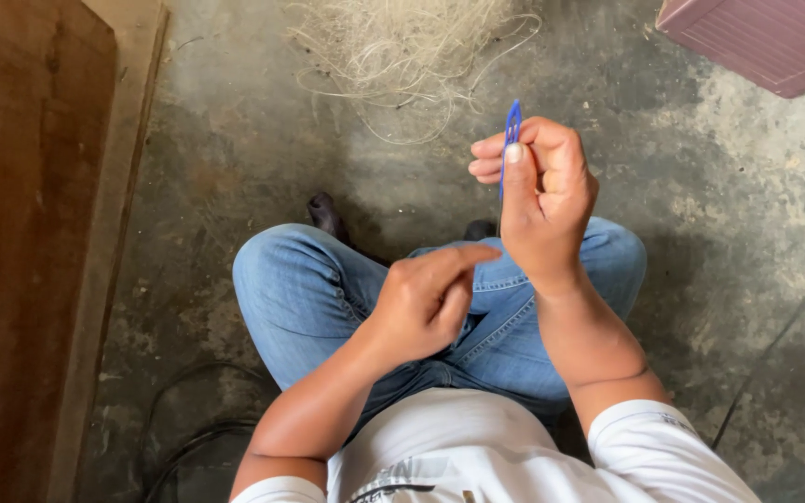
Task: Repairing a fishing net by trimming line with clippers and tying knots using a netting needle.
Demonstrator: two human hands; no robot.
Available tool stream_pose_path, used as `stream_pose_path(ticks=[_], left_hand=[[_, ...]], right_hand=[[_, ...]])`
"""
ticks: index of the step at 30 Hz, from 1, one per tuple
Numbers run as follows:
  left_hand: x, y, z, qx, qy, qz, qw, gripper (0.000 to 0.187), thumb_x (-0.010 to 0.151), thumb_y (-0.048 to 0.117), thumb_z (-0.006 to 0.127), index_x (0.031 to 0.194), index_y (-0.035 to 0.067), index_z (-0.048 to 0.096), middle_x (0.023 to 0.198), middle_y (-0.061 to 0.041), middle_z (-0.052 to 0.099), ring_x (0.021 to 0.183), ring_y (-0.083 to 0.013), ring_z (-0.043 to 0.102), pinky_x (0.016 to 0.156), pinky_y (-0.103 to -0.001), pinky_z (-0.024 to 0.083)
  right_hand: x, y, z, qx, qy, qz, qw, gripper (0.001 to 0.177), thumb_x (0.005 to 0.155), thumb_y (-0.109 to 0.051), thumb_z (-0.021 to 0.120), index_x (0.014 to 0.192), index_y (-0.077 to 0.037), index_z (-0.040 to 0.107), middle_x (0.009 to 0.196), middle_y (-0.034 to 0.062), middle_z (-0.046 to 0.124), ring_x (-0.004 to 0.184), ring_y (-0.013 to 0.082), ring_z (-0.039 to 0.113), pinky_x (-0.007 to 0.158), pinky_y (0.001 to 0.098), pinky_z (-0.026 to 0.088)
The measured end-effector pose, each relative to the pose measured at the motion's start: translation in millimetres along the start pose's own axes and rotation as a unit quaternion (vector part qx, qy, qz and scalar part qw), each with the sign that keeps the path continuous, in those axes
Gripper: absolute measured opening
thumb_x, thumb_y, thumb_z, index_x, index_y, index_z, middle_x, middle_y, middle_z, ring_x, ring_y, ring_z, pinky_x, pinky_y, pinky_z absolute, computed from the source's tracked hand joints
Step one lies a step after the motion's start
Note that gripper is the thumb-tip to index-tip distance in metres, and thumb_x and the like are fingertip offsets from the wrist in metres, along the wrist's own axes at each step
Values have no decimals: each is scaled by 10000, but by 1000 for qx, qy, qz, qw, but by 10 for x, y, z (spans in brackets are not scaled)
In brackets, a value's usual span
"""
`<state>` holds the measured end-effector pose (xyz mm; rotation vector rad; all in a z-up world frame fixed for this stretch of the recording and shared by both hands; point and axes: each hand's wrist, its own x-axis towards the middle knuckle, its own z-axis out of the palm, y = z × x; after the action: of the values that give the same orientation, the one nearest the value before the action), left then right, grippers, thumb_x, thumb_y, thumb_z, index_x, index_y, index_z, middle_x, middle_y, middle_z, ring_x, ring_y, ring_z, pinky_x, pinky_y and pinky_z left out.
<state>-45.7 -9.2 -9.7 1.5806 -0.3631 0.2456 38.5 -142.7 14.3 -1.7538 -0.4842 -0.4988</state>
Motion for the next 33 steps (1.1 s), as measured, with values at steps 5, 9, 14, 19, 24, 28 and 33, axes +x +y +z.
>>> stream_pose_path(ticks=[5,9,14,19,24,28,33], left_hand=[[-108,61,67,-3,-32,74,997,285,921,-45,519,1044,64,752,596,-35,571,479,-235,577,490,-312,527],[-136,27,73,5,-39,93,995,276,922,-34,527,1021,75,761,590,-24,554,476,-237,570,479,-324,520],[-127,124,55,-49,-36,115,991,287,923,-27,499,983,79,759,591,-14,494,472,-227,546,477,-315,504],[-48,-36,16,25,-54,158,986,232,894,-36,527,902,69,733,576,-42,466,466,-262,540,444,-351,476],[-31,-252,-24,117,-49,167,978,245,863,-66,526,909,66,727,567,-39,458,447,-230,512,441,-308,472],[-6,-252,-35,159,-46,166,972,237,872,-57,533,922,85,717,575,-26,457,461,-212,521,460,-295,486],[-22,-340,24,186,-37,165,968,248,883,-36,531,950,120,712,586,-10,443,475,-204,523,469,-297,496]], right_hand=[[16,-17,-66,3,7,2,1000,106,1093,-32,446,1088,66,483,930,268,722,747,296,747,666,374,641],[-11,-18,-73,4,8,2,1000,106,1092,-43,445,1091,56,483,937,266,722,754,287,749,676,365,639],[-38,-29,-74,8,4,-1,1000,109,1092,-43,450,1087,59,487,940,273,723,755,294,749,683,372,640],[-21,-48,-142,63,-1,45,997,130,1091,-82,456,1097,47,469,935,272,712,763,285,751,684,373,652],[-43,21,-215,153,6,122,981,189,1079,-142,484,1138,37,470,928,270,696,760,262,747,685,370,666],[-41,40,-206,225,11,171,959,185,1069,-154,504,1155,8,482,928,245,689,774,244,753,694,365,679],[-60,137,-180,279,9,206,938,167,1062,-141,529,1173,-19,504,916,240,665,696,205,666,615,287,609]])
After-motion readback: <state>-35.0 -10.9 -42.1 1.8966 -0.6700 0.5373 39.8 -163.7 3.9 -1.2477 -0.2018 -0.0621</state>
